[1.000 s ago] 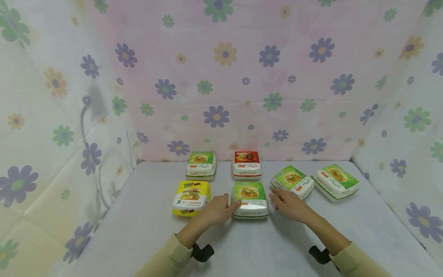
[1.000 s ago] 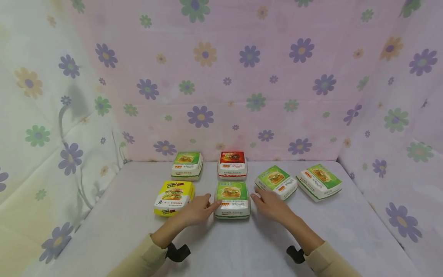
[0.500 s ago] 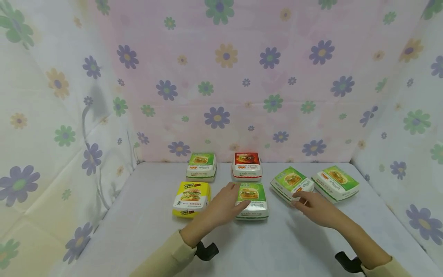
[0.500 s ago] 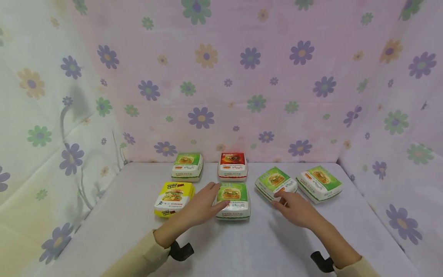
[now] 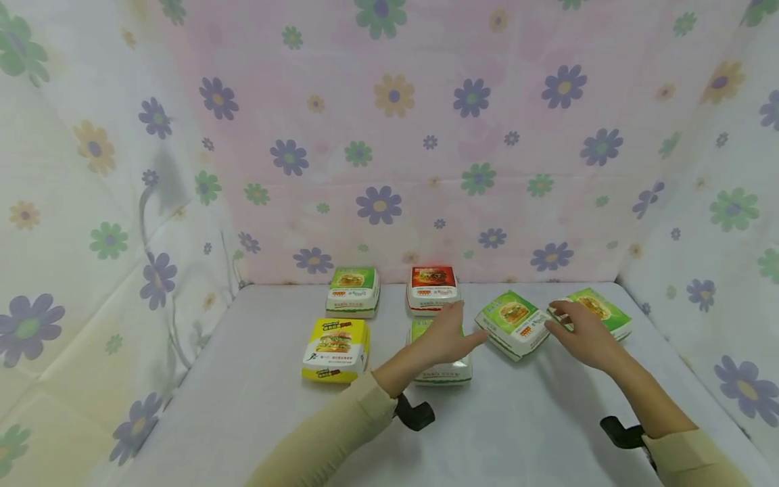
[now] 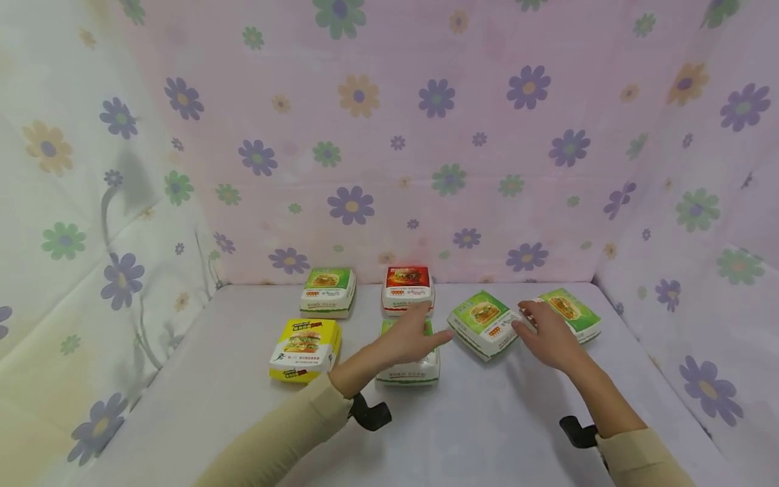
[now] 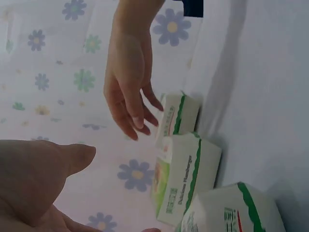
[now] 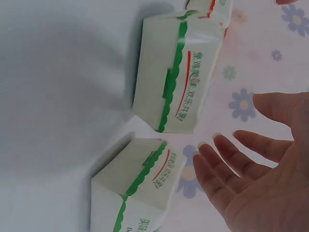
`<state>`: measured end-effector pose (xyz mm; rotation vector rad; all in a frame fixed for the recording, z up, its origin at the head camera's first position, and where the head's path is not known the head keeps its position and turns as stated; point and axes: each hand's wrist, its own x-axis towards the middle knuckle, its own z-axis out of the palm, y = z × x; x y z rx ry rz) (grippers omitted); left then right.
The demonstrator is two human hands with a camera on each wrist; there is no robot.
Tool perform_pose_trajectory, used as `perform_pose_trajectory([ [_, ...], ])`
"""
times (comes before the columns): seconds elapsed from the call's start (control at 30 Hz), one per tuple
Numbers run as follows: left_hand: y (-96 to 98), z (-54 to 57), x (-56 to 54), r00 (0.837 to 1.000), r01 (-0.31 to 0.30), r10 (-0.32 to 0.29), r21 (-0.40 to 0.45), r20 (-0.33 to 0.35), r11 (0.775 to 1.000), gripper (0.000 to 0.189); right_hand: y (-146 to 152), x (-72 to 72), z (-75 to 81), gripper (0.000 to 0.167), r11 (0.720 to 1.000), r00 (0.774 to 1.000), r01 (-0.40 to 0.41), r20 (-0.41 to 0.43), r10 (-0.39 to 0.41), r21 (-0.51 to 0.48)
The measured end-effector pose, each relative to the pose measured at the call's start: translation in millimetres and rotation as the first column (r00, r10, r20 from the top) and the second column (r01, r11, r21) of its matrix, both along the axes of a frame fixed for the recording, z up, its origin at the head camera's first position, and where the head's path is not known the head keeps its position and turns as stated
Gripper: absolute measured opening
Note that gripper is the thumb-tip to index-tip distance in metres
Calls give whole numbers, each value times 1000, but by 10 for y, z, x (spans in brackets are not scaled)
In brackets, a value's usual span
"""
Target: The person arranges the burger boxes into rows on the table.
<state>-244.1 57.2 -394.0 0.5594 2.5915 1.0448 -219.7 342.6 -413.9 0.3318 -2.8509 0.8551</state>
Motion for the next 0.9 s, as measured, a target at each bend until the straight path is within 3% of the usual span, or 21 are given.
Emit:
perform_pose_trajectory([
  [0.13, 251, -21, -54, 995, -28, 28, 2, 100, 1000, 92, 27, -120, -26, 48, 1000, 1000, 4, 24, -4, 12],
  [0.33, 544, -89, -164, 980, -111, 121, -69, 159, 991, 95, 36, -274, -64, 50, 1000, 998, -17, 64, 17, 4],
  [0.57, 792, -181, -243, 930, -270, 274, -51, 246, 961, 89, 25, -342, -97, 52, 998, 991, -53, 123, 55, -23],
  [0.9, 876, -268, -271, 903, -287, 273, -8, 333, 958, 80, 29, -401, -161, 53, 999, 985, -46, 169, 41, 27],
])
